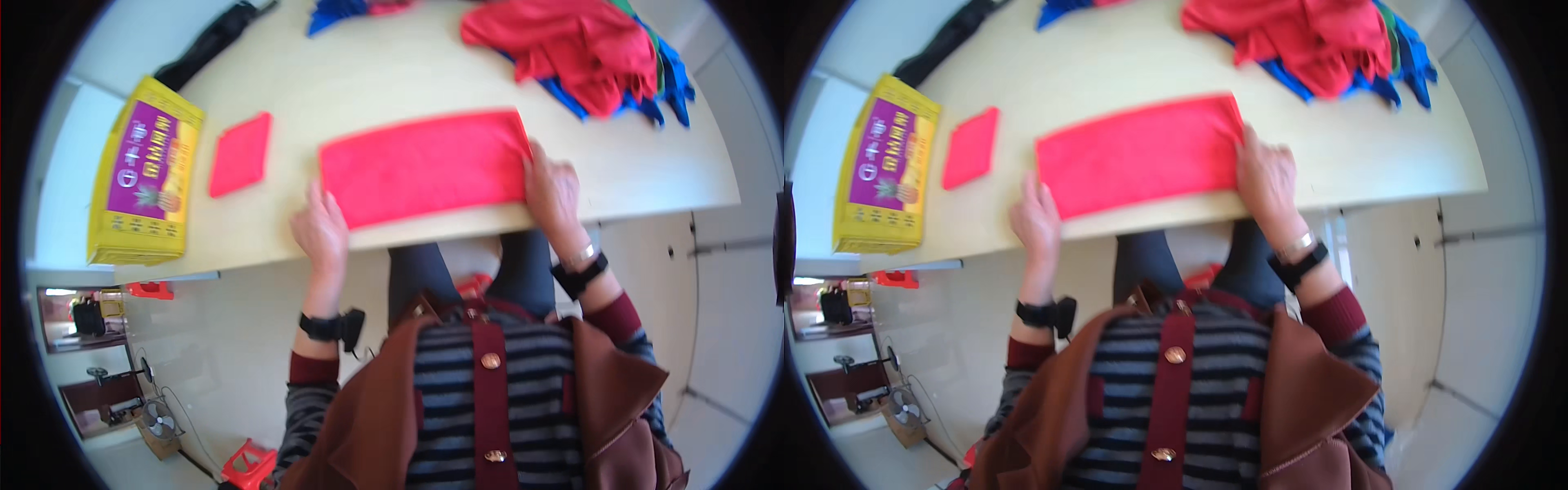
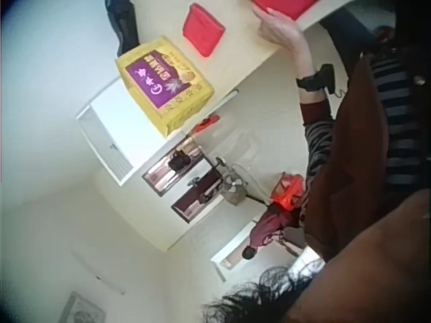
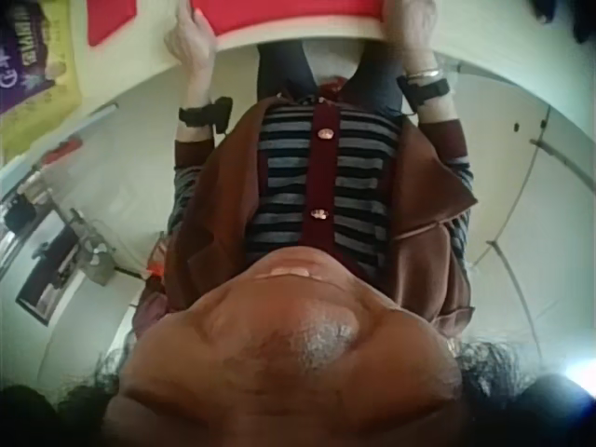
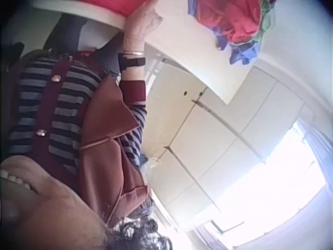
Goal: Folding various pieces of colored fabric and stacking them on a table.
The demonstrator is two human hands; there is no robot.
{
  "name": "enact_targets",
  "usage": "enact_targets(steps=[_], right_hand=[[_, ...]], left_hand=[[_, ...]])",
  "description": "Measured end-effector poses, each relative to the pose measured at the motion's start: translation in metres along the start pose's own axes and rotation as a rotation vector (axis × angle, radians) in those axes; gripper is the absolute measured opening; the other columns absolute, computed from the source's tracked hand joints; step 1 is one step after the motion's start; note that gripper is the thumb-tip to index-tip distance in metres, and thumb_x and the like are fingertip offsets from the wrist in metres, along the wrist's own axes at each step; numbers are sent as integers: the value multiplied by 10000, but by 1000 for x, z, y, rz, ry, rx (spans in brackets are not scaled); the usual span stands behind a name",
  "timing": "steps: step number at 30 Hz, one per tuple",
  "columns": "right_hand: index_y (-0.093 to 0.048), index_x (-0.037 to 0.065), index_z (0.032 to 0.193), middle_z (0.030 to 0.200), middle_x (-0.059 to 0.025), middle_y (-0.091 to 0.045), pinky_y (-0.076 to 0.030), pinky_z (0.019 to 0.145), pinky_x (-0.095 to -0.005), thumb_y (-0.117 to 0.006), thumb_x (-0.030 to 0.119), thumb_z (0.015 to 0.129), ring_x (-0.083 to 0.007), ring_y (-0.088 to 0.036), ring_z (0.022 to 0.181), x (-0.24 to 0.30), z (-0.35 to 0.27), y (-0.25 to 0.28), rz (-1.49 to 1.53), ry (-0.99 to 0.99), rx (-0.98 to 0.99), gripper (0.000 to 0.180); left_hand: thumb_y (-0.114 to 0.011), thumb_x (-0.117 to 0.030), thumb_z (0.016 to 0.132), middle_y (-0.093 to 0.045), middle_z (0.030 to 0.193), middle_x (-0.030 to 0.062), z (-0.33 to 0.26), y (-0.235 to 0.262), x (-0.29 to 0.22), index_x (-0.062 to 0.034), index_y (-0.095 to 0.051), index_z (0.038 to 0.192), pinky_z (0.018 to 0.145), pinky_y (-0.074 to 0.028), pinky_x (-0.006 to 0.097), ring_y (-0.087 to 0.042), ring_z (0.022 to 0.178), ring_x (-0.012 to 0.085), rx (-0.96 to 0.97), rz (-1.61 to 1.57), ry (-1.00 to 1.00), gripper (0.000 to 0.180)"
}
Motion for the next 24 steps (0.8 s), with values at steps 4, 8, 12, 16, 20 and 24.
enact_targets(steps=[4,8,12,16,20,24], right_hand=[[-537,26,1182,771,-165,-653,-478,732,-426,-573,151,877,-324,-634,745,-12,0,-2,-121,-43,308,331],[-496,0,1249,1047,-187,-628,-419,914,-419,-560,158,877,-332,-574,1017,42,23,35,8,161,70,409],[-413,66,1391,1425,-151,-412,-244,1111,-474,-523,317,923,-345,-322,1354,104,30,-8,103,349,126,542],[-393,102,1417,1479,-137,-350,-200,1127,-504,-472,416,940,-338,-265,1392,110,29,-52,73,278,256,577],[-384,105,1423,1483,-130,-349,-192,1129,-500,-443,456,944,-345,-274,1385,82,31,-52,15,238,253,596],[-407,121,1415,1475,-116,-371,-214,1114,-509,-449,490,931,-338,-268,1389,52,30,-48,-19,155,191,610]], left_hand=[[-587,-154,871,-628,818,135,5,11,-18,-41,-555,1193,788,-421,448,-595,789,314,87,94,30,343],[-625,-150,833,-587,1155,136,23,28,-49,-35,-563,1189,1000,-328,465,-517,1098,303,39,-16,-216,380],[-580,-233,879,-432,1405,170,31,-13,-93,-35,-496,1305,1131,-193,504,-339,1353,313,215,-88,-433,477],[-537,-320,912,-307,1500,142,24,-51,-95,-88,-391,1414,1137,-172,502,-252,1401,301,382,-16,-432,572],[-456,-445,938,-248,1534,125,28,-46,-81,-149,-325,1461,1141,-143,509,-202,1421,303,464,16,-280,615],[-379,-532,943,-246,1538,135,27,-40,-46,-165,-338,1462,1139,-116,537,-199,1423,321,402,45,-152,637]])
Point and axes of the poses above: each hand's wrist, its own z-axis towards the middle knuckle, its own y-axis out of the back of the hand, x = y × z, the point moved 4 cm from there along z, towards the middle knuckle
